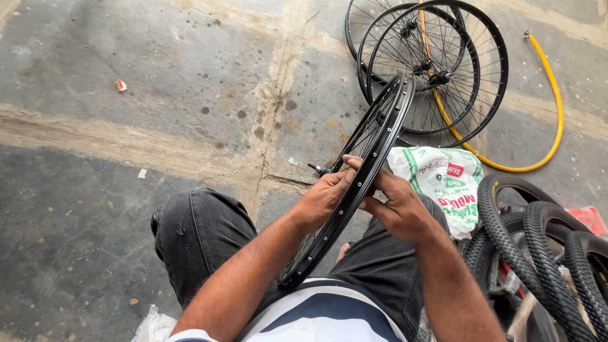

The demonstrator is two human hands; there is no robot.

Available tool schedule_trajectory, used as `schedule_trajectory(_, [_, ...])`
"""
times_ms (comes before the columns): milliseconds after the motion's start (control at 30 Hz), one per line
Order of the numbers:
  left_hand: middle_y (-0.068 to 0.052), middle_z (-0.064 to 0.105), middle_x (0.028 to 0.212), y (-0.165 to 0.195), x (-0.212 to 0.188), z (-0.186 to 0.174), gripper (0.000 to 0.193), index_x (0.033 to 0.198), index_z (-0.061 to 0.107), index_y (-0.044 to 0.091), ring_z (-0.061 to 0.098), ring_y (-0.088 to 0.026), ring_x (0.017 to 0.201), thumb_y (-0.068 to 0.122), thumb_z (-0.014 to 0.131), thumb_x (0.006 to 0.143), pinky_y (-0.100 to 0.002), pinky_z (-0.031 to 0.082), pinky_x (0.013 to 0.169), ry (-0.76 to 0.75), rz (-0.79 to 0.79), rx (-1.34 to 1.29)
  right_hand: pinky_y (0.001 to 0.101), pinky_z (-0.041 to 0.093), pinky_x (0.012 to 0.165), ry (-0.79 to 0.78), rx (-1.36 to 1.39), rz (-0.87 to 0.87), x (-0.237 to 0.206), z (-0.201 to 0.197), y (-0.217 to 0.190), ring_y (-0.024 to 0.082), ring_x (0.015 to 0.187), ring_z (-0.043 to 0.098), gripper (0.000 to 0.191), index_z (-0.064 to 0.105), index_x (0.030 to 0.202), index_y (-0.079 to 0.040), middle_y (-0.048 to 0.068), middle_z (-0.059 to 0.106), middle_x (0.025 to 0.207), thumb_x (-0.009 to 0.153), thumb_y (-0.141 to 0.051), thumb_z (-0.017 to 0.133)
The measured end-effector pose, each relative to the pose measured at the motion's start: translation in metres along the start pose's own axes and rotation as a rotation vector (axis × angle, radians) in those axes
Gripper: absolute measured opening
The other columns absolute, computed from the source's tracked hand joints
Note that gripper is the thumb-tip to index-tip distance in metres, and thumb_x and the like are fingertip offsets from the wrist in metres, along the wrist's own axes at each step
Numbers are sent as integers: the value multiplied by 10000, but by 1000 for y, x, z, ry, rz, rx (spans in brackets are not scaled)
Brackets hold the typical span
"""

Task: The person sits on the floor holding a bicycle wheel rim across their lap and works around the rim with a small spoke wrench, turning spoke nipples and checking the rim by hand. They rotate the wheel and continue working around the spokes, with other bicycle wheels and tires piled nearby.

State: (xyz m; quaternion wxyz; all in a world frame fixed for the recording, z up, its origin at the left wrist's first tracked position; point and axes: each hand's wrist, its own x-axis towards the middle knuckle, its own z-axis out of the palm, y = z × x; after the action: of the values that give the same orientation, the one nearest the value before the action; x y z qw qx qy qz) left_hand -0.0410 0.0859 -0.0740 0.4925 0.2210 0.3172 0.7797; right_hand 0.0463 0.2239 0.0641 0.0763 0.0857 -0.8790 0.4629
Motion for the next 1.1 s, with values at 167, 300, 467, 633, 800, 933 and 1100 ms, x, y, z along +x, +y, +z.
schedule_trajectory(167, [-49,667,1260,1,-15,-6,434,1302,639,87,625,-104,1166,371,418,1060,-244,486,1059,26,91,-87,271,540,638,235,-161,55,6,23,14,108,725,667,356,691,1111,-44,21,711,901,803,-104,859])
schedule_trajectory(300, [-132,643,1301,-2,-16,-16,309,1202,687,-22,589,-187,1165,219,504,1137,-328,443,1059,-86,236,3,259,469,568,628,-208,6,0,67,27,83,690,601,280,614,845,-56,13,623,784,814,-99,889])
schedule_trajectory(467, [-81,631,1327,-2,-18,-17,243,1165,648,2,569,-153,1252,218,538,1160,-318,429,1158,-182,292,-17,245,495,631,612,-85,5,-6,68,30,77,780,615,180,662,899,-44,49,640,900,826,-18,824])
schedule_trajectory(633, [-15,645,1243,2,-19,-2,464,1385,575,64,565,-93,1180,404,472,1087,-277,439,1071,-34,123,46,247,551,776,203,207,156,-5,20,16,106,878,673,448,679,1283,-14,74,750,1023,852,50,785])
schedule_trajectory(800, [-30,654,1197,9,-8,5,517,1398,573,18,583,-107,1135,444,417,1149,-301,472,1025,-30,69,64,362,524,1031,-85,123,21,5,-2,17,246,1290,615,578,567,1387,7,171,589,1456,833,85,711])
schedule_trajectory(933, [18,620,1261,12,-11,8,485,1418,517,90,580,-68,1177,419,414,1077,-272,463,1054,24,82,88,328,597,982,33,22,-73,3,10,27,235,1205,694,463,636,1292,-1,154,687,1315,847,-12,766])
schedule_trajectory(1100, [-29,572,1212,4,-13,11,318,1293,546,15,527,-118,1078,267,473,1113,-302,413,953,98,145,7,294,479,599,583,-251,-48,1,54,31,147,681,610,320,612,873,-58,33,624,811,797,-137,912])
